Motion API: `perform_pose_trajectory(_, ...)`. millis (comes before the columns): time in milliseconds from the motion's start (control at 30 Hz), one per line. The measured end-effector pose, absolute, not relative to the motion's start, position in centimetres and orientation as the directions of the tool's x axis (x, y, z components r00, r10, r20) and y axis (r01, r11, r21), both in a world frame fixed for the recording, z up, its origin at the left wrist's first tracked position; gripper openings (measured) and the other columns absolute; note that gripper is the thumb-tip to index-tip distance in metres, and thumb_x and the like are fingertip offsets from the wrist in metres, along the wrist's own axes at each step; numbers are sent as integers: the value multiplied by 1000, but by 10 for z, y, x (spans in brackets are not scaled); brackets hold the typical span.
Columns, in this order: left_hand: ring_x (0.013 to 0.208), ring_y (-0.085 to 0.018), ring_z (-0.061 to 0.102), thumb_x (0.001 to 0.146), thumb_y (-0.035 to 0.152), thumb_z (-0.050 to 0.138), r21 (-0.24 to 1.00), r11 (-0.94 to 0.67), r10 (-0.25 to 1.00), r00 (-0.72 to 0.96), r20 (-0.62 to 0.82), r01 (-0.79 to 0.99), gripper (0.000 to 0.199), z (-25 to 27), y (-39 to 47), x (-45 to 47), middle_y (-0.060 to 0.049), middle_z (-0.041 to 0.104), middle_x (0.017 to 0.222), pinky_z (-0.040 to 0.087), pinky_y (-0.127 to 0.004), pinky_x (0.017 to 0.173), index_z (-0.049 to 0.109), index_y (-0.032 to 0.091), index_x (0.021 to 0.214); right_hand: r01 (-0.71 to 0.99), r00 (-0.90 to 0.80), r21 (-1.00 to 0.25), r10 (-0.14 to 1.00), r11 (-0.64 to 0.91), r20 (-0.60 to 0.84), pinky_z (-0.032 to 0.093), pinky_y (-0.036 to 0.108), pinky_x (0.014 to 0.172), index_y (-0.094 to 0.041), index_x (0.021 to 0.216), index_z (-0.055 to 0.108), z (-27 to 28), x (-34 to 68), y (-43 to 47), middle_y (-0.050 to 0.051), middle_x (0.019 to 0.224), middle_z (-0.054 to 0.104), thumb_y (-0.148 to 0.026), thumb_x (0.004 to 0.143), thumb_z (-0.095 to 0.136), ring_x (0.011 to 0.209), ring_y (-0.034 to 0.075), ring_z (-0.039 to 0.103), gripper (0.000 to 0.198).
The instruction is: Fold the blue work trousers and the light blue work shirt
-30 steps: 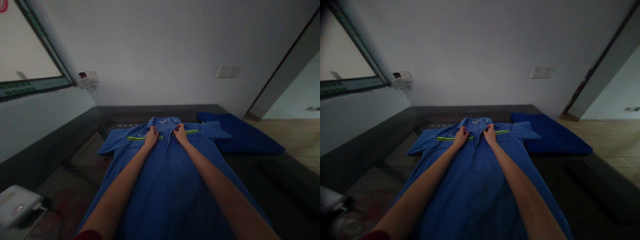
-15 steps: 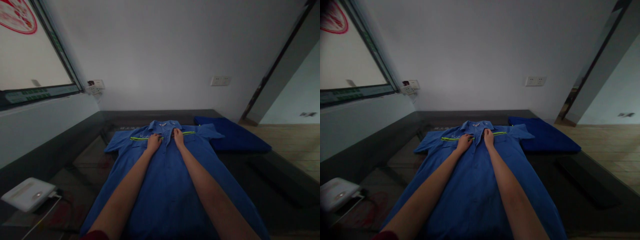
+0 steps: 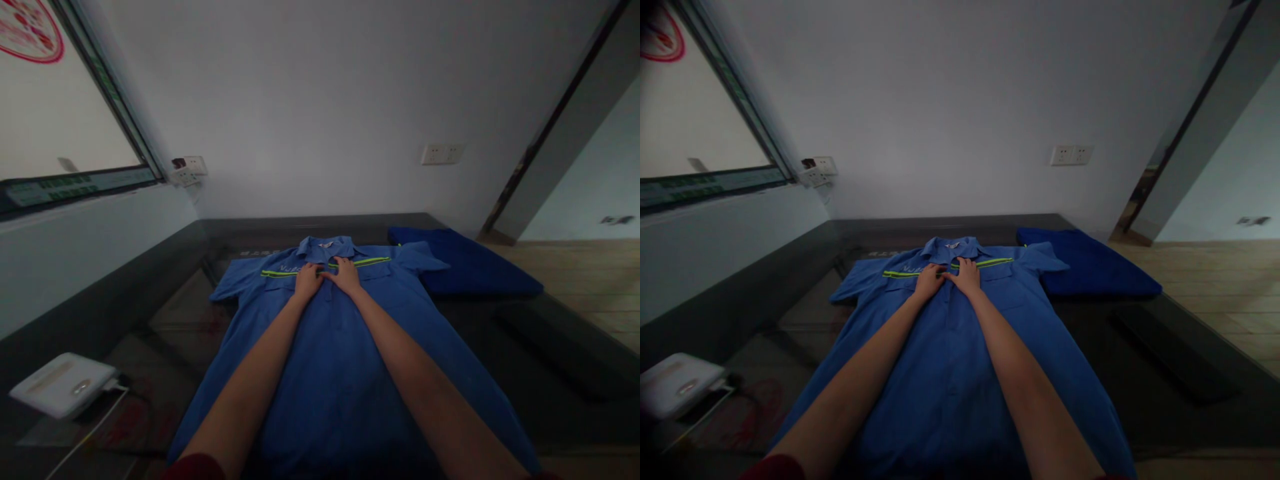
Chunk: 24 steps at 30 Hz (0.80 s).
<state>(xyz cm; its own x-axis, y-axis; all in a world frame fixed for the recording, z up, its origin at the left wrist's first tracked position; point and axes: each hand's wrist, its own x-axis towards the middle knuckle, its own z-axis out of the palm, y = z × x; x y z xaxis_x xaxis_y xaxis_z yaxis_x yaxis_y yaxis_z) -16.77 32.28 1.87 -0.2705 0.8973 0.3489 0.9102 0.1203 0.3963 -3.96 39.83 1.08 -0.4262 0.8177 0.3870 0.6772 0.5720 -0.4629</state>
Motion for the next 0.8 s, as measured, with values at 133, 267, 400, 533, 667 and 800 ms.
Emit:
perform_pose_trajectory(133,103,-20,57,83,23,55,427,141,888,-305,344,893,29,19,324,-170,-9,62,112,43,-30,91,65,18,110,654,-352,-517,827,552,439,40,38,87,-14,121,50,8,-40,398,16,114,59,-54,77,61,106,28,52,60)
perform_pose_trajectory(267,100,-20,58,82,26,57,431,191,881,-348,322,882,28,21,324,-170,-9,63,109,44,-30,89,65,18,108,682,-315,-531,857,503,408,41,37,85,-14,114,52,14,-43,393,15,111,60,-54,81,57,106,28,52,52)
perform_pose_trajectory(400,95,-22,60,83,26,54,420,280,861,-420,288,863,23,24,328,-166,-10,65,103,45,-31,82,68,19,100,759,-265,-498,897,420,353,41,42,84,-15,106,57,23,-53,384,17,113,58,-53,85,50,108,31,50,44)
perform_pose_trajectory(533,96,-24,59,86,29,49,402,331,843,-459,281,854,24,25,329,-161,-12,65,103,44,-33,81,68,19,97,788,-231,-477,905,389,356,39,43,85,-17,105,59,26,-60,379,16,117,55,-38,81,60,110,31,47,32)
perform_pose_trajectory(667,96,-23,59,86,37,51,391,303,859,-427,284,869,26,26,326,-160,-10,66,103,43,-31,81,68,22,97,741,-219,-544,908,393,358,40,39,85,-19,98,65,23,-56,383,12,111,59,-21,81,55,106,27,50,20)
perform_pose_trajectory(800,98,-24,58,82,39,58,391,279,871,-403,283,877,26,26,325,-160,-8,66,104,43,-31,81,67,23,100,702,-224,-580,902,412,370,41,35,83,-19,94,66,20,-52,390,10,105,63,-18,80,53,99,24,55,19)
